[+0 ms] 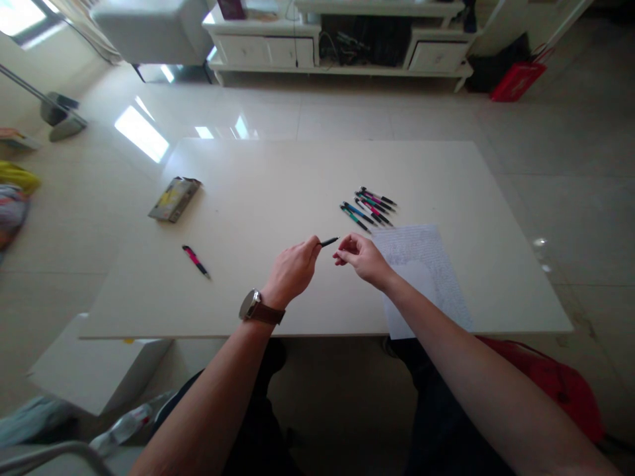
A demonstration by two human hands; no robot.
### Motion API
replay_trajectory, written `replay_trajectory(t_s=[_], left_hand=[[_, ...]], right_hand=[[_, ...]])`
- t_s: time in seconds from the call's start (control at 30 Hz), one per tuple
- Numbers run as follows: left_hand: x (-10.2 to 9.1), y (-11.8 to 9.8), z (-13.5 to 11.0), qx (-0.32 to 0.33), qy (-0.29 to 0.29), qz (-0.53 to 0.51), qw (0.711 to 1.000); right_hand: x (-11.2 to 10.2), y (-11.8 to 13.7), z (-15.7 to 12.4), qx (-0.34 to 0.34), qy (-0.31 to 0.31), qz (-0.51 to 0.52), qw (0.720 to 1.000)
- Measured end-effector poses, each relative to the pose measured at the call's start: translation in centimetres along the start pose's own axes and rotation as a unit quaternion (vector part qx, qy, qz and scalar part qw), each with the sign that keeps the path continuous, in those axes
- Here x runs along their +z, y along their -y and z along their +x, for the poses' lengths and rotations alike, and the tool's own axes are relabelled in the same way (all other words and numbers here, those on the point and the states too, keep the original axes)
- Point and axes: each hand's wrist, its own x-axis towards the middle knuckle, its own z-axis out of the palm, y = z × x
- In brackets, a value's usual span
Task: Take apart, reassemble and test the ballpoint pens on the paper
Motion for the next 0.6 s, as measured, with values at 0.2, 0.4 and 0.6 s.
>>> replay_trajectory(t_s=[0.2, 0.4, 0.6], left_hand=[[-0.06, -0.16, -0.08, 0.022, 0.008, -0.010, 1.000], [0.33, -0.05, -0.09, 0.044, 0.009, -0.027, 0.999], [0.47, 0.24, 0.00, 0.031, 0.007, -0.039, 0.999]], right_hand=[[0.38, 0.59, -0.20, 0.032, 0.007, -0.002, 0.999], [0.41, 0.59, -0.31, -0.005, 0.005, -0.059, 0.998], [0.04, 0.55, -0.25, -0.028, -0.003, -0.052, 0.998]])
